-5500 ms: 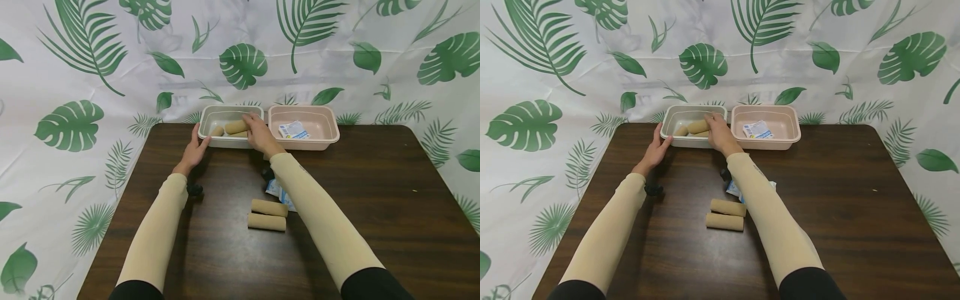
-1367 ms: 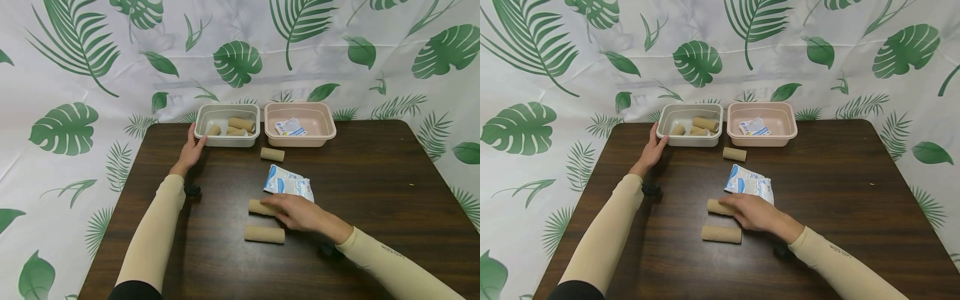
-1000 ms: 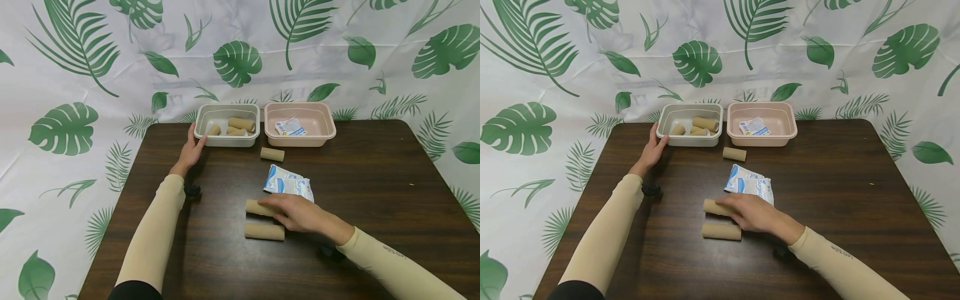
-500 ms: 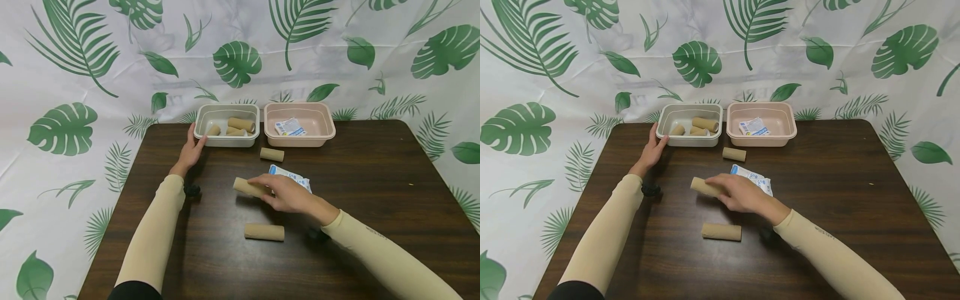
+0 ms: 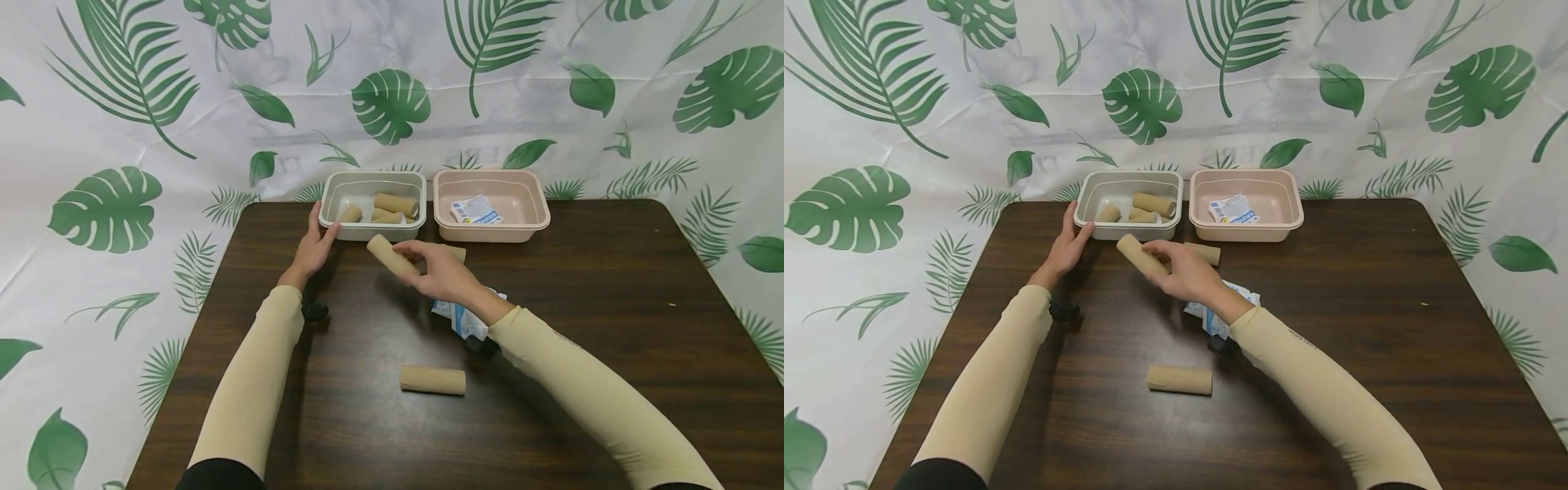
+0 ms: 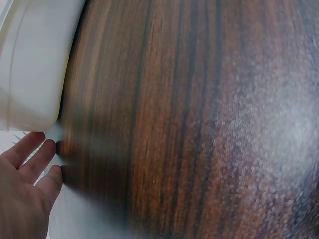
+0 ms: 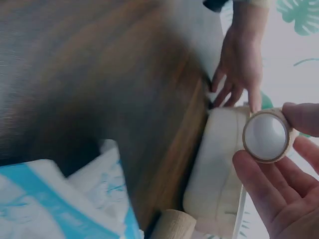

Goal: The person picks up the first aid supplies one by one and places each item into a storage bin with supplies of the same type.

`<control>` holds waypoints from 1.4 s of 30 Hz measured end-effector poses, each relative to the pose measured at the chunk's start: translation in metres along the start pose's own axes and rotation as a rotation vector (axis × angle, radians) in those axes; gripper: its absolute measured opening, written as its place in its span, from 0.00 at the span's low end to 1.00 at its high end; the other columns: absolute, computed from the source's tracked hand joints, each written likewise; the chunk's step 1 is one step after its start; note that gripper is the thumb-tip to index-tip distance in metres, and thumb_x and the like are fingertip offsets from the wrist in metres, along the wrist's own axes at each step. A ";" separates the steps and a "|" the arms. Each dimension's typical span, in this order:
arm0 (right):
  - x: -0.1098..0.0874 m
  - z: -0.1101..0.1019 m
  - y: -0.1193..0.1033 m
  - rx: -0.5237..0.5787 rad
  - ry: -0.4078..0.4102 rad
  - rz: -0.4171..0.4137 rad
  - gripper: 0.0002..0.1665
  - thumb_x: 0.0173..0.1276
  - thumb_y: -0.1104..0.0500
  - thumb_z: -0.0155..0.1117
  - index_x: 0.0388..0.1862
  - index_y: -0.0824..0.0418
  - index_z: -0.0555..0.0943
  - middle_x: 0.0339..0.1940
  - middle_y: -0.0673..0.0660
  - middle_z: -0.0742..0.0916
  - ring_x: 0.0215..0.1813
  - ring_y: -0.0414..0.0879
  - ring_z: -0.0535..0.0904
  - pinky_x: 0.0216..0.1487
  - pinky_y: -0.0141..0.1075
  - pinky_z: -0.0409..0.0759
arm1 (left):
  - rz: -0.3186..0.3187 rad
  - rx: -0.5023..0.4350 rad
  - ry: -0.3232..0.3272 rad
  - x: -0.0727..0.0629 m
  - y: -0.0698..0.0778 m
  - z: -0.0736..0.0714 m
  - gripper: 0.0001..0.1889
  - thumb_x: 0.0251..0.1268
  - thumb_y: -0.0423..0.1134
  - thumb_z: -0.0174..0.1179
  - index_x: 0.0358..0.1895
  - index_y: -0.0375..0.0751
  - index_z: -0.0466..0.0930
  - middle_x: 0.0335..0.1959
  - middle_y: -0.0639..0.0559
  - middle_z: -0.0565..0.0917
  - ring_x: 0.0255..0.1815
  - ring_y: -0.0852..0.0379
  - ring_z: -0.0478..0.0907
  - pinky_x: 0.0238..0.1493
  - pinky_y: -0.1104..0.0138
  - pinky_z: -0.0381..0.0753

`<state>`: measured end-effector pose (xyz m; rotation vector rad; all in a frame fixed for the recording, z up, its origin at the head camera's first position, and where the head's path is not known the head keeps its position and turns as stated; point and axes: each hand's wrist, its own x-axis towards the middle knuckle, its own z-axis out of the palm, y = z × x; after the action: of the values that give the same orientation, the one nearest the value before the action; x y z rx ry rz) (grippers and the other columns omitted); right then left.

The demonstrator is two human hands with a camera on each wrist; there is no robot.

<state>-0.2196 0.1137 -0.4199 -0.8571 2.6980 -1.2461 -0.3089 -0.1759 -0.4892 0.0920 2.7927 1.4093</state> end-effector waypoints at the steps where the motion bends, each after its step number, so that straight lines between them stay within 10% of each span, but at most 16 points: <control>1: 0.005 0.000 0.001 0.011 0.015 0.008 0.27 0.66 0.59 0.69 0.64 0.60 0.77 0.52 0.57 0.85 0.52 0.48 0.81 0.52 0.48 0.77 | 0.003 -0.003 -0.001 0.000 0.000 0.000 0.39 0.75 0.62 0.43 0.80 0.61 0.33 0.74 0.35 0.59 0.69 0.32 0.62 0.66 0.42 0.59; 10: 0.054 -0.001 0.008 0.123 0.180 0.104 0.26 0.64 0.59 0.69 0.61 0.63 0.79 0.54 0.60 0.85 0.50 0.53 0.83 0.53 0.44 0.78 | 0.003 -0.016 -0.003 0.000 0.001 0.001 0.38 0.76 0.59 0.44 0.79 0.67 0.32 0.74 0.35 0.59 0.70 0.32 0.62 0.67 0.42 0.58; 20: 0.088 -0.002 0.012 0.451 0.363 0.321 0.21 0.65 0.61 0.70 0.56 0.64 0.80 0.53 0.63 0.85 0.50 0.51 0.83 0.37 0.37 0.83 | 0.011 -0.001 -0.001 0.001 0.002 0.000 0.40 0.74 0.65 0.42 0.80 0.62 0.33 0.74 0.34 0.60 0.69 0.32 0.62 0.66 0.42 0.59; 27: 0.098 0.008 0.013 0.696 0.437 0.405 0.24 0.69 0.60 0.67 0.61 0.66 0.77 0.57 0.64 0.83 0.53 0.53 0.82 0.44 0.38 0.82 | -0.003 0.005 0.000 0.001 0.001 0.001 0.38 0.76 0.60 0.43 0.79 0.63 0.33 0.75 0.35 0.59 0.69 0.31 0.62 0.66 0.42 0.59; 42: 0.096 0.017 0.019 0.543 0.392 0.366 0.21 0.68 0.69 0.62 0.60 0.71 0.79 0.57 0.66 0.83 0.55 0.52 0.81 0.49 0.33 0.80 | 0.017 -0.018 0.009 -0.002 0.002 0.001 0.39 0.74 0.63 0.43 0.79 0.66 0.33 0.72 0.34 0.63 0.68 0.33 0.65 0.65 0.43 0.61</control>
<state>-0.3053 0.0636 -0.4271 -0.0554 2.3754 -2.0520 -0.3073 -0.1744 -0.4882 0.1094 2.7920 1.4420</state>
